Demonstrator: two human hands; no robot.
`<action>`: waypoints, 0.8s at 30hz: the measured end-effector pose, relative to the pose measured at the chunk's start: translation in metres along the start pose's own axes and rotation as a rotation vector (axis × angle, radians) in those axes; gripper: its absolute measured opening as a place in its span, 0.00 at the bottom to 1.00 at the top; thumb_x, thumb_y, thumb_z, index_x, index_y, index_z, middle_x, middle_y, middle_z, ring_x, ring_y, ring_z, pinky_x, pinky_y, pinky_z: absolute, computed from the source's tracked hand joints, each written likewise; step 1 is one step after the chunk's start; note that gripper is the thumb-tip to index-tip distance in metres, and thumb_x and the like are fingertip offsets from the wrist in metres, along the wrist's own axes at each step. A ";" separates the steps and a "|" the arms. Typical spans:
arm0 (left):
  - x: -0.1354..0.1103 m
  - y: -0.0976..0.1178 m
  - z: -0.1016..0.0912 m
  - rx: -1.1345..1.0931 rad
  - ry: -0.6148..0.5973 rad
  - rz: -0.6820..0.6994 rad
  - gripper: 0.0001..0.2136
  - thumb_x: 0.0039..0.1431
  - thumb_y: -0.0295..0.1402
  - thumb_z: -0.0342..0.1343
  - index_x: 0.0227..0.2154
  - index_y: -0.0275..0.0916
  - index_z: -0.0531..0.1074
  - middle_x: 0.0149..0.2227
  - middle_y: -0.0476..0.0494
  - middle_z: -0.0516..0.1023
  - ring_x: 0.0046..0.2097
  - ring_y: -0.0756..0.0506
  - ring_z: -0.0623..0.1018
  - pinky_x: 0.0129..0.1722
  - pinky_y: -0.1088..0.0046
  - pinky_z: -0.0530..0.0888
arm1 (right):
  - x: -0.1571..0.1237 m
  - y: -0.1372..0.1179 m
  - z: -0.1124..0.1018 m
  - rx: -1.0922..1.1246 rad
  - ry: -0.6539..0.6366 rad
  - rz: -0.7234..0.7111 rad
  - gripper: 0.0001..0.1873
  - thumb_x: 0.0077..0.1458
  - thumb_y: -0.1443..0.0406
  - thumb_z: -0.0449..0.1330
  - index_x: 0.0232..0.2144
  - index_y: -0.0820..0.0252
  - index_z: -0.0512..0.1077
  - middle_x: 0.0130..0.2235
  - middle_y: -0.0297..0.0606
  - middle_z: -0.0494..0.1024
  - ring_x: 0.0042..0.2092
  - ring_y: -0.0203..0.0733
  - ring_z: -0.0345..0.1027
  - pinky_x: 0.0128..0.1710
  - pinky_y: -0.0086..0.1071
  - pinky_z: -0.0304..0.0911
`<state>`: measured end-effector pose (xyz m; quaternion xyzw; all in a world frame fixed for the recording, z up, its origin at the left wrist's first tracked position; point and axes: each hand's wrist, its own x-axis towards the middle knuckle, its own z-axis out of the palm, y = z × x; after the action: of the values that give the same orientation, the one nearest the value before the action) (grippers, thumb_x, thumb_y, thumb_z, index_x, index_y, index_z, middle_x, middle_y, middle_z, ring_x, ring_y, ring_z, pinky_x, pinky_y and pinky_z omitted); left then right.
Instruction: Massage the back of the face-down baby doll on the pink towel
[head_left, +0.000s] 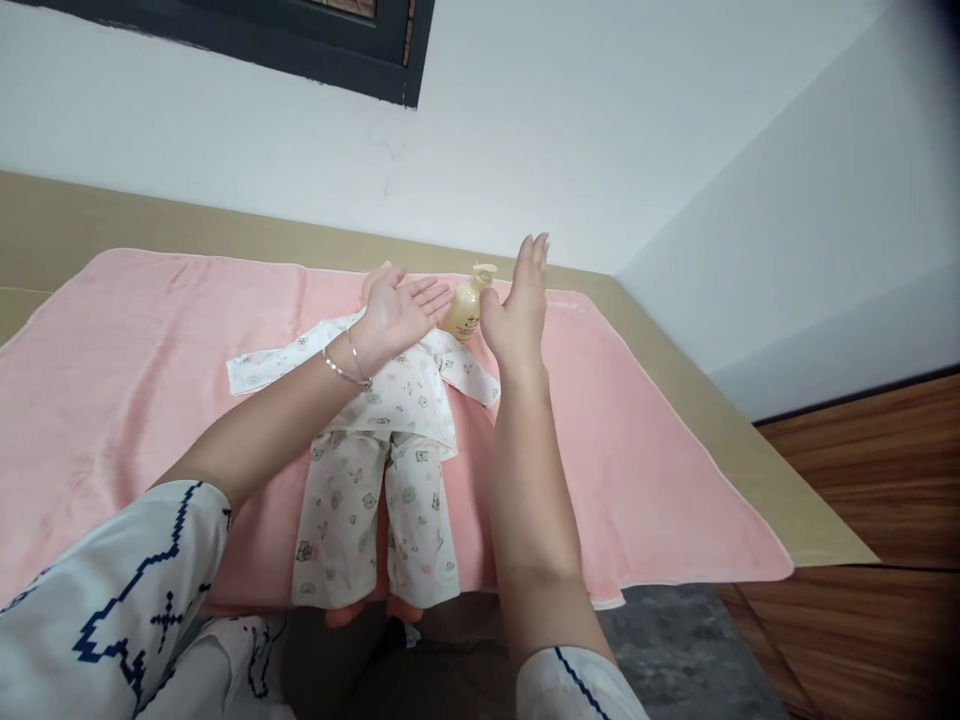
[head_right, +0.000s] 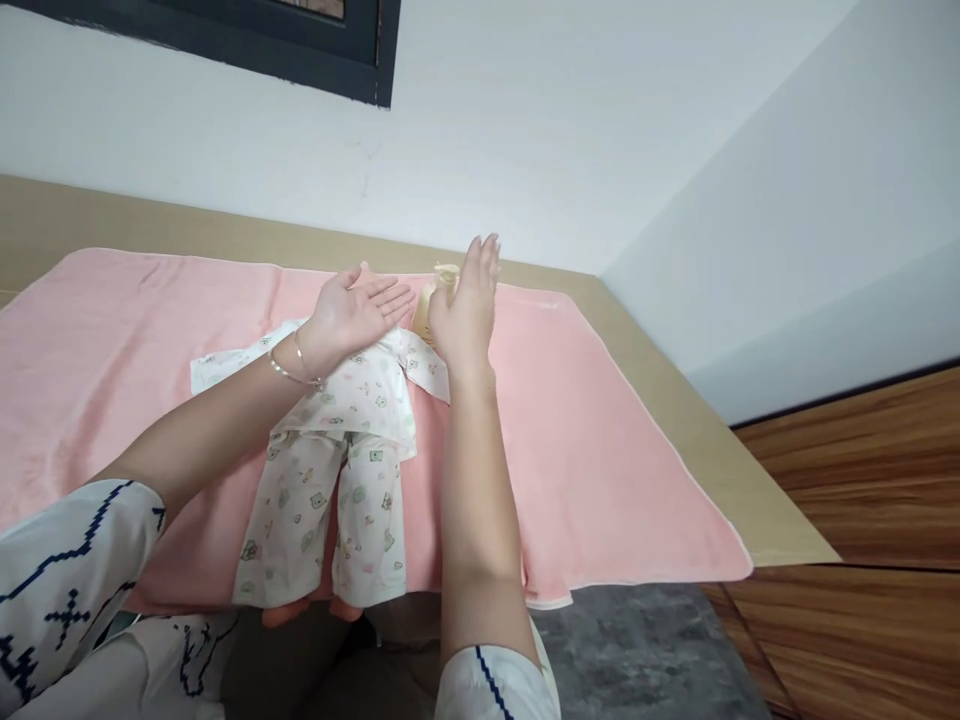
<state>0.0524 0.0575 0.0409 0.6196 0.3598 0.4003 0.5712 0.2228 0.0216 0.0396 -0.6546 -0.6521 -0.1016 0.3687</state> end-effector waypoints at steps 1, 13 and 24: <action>0.008 0.001 0.002 0.003 -0.009 0.002 0.32 0.70 0.37 0.20 0.61 0.35 0.65 0.57 0.31 0.76 0.60 0.42 0.75 0.57 0.55 0.76 | 0.000 -0.001 0.001 0.028 -0.027 0.007 0.39 0.63 0.63 0.43 0.72 0.56 0.31 0.75 0.44 0.35 0.75 0.53 0.27 0.70 0.64 0.37; 0.034 0.018 0.022 -1.068 0.007 -0.298 0.32 0.69 0.48 0.34 0.69 0.31 0.50 0.67 0.29 0.62 0.67 0.41 0.67 0.61 0.64 0.72 | -0.004 -0.006 0.025 0.227 -0.257 0.053 0.39 0.61 0.64 0.48 0.70 0.72 0.42 0.72 0.57 0.48 0.74 0.52 0.38 0.72 0.56 0.33; 0.044 0.014 0.020 -1.234 0.041 -0.354 0.34 0.68 0.47 0.41 0.70 0.30 0.49 0.70 0.31 0.57 0.71 0.42 0.60 0.67 0.67 0.64 | -0.005 -0.001 0.037 0.136 -0.234 0.032 0.41 0.60 0.66 0.50 0.71 0.69 0.40 0.74 0.54 0.41 0.75 0.54 0.29 0.72 0.57 0.37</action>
<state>0.0890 0.0871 0.0585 0.1002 0.1710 0.4452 0.8732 0.2081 0.0396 0.0108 -0.6456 -0.6856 0.0256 0.3352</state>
